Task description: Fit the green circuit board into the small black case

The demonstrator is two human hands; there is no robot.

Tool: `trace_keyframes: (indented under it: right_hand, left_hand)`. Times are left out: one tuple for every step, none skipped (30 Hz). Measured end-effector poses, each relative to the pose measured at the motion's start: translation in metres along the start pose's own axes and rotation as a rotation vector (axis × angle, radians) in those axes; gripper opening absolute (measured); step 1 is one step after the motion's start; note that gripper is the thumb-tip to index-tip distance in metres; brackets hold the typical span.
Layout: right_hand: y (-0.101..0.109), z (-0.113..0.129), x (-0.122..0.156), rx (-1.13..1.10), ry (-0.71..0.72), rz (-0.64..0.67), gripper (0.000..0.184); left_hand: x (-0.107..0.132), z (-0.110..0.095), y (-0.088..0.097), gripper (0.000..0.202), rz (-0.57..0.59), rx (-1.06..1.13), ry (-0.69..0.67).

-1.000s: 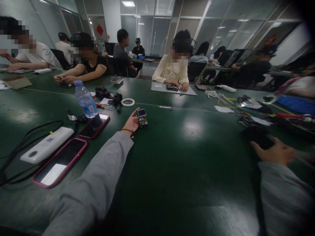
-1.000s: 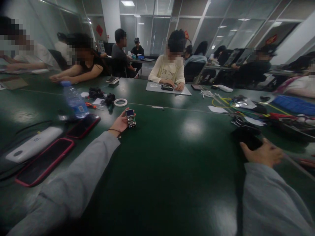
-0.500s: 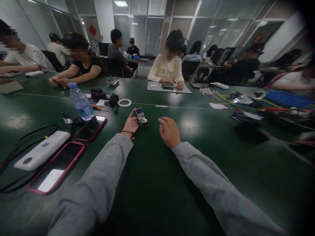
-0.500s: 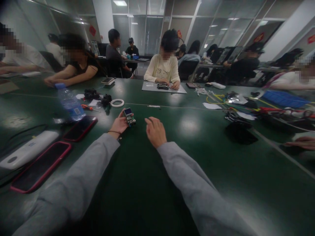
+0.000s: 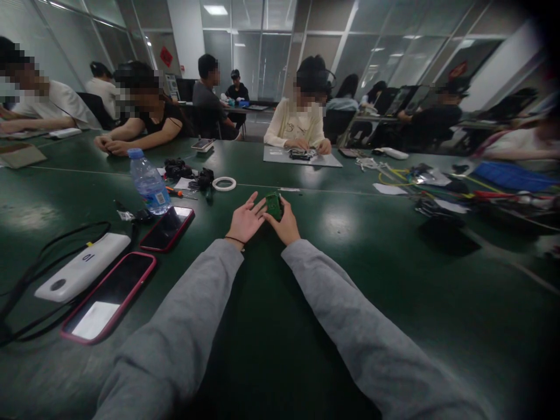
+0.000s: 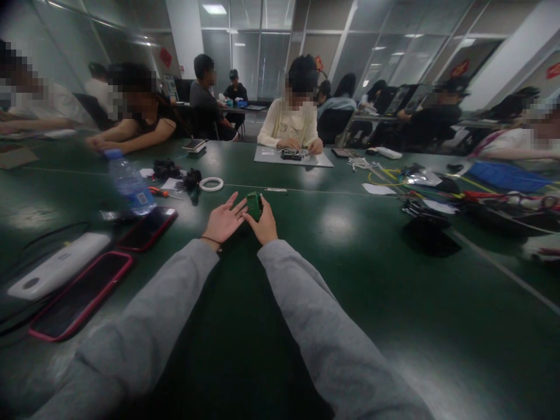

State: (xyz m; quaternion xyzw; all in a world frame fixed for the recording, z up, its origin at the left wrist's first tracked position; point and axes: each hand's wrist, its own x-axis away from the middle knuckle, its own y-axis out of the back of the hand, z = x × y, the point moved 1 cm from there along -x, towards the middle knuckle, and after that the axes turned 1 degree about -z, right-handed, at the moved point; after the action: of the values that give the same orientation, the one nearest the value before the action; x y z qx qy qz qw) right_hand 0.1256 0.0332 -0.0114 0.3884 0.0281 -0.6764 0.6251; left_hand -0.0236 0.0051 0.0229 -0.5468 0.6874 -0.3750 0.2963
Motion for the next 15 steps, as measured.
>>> trace_keyframes:
  right_hand:
    - [0.001,-0.004,-0.001,-0.061,-0.072,-0.023,0.080]
    - [0.002,-0.007,-0.002,-0.122,-0.141,-0.033,0.080]
    - [0.003,-0.010,-0.004,-0.200,-0.214,-0.034,0.078]
    - [0.005,-0.012,-0.005,-0.290,-0.289,-0.027,0.073]
    - [0.007,-0.013,-0.006,-0.383,-0.358,-0.016,0.067]
    - [0.010,-0.014,-0.007,-0.466,-0.418,-0.004,0.059]
    - [0.014,-0.014,-0.009,-0.528,-0.462,0.012,0.051]
    - [0.020,-0.014,-0.010,-0.586,-0.501,0.045,0.041]
    - [0.027,-0.014,-0.011,-0.652,-0.542,0.092,0.033]
    - [0.037,-0.015,-0.012,-0.737,-0.590,0.141,0.026]
    - [0.049,-0.016,-0.014,-0.848,-0.654,0.183,0.021]
    - [0.064,-0.020,-0.016,-0.971,-0.724,0.204,0.020]
    - [0.082,-0.026,-0.018,-1.070,-0.780,0.181,0.021]
    - [0.102,-0.033,-0.022,-1.128,-0.814,0.129,0.022]
    - [0.125,-0.043,-0.026,-1.144,-0.821,0.052,0.023]
  left_hand:
    - [0.001,0.002,-0.004,0.047,0.013,0.001,0.015]
    - [0.001,0.004,-0.007,0.044,0.020,-0.002,0.027]
    - [0.002,0.006,-0.010,0.042,0.023,-0.006,0.035]
    - [0.002,0.008,-0.012,0.040,0.024,-0.012,0.042]
    - [0.002,0.010,-0.012,0.038,0.027,-0.020,0.049]
    - [0.003,0.011,-0.013,0.037,0.031,-0.027,0.055]
    - [0.003,0.012,-0.012,0.036,0.036,-0.034,0.062]
    - [0.003,0.013,-0.011,0.036,0.040,-0.041,0.067]
    - [0.003,0.013,-0.010,0.036,0.043,-0.046,0.068]
    - [0.002,0.012,-0.008,0.035,0.041,-0.051,0.067]
    - [0.001,0.012,-0.006,0.035,0.035,-0.055,0.063]
    - [0.000,0.011,-0.003,0.035,0.024,-0.058,0.058]
    - [-0.002,0.011,0.000,0.035,0.005,-0.060,0.055]
    - [-0.004,0.010,0.003,0.034,-0.025,-0.062,0.053]
    - [-0.006,0.009,0.007,0.033,-0.066,-0.062,0.053]
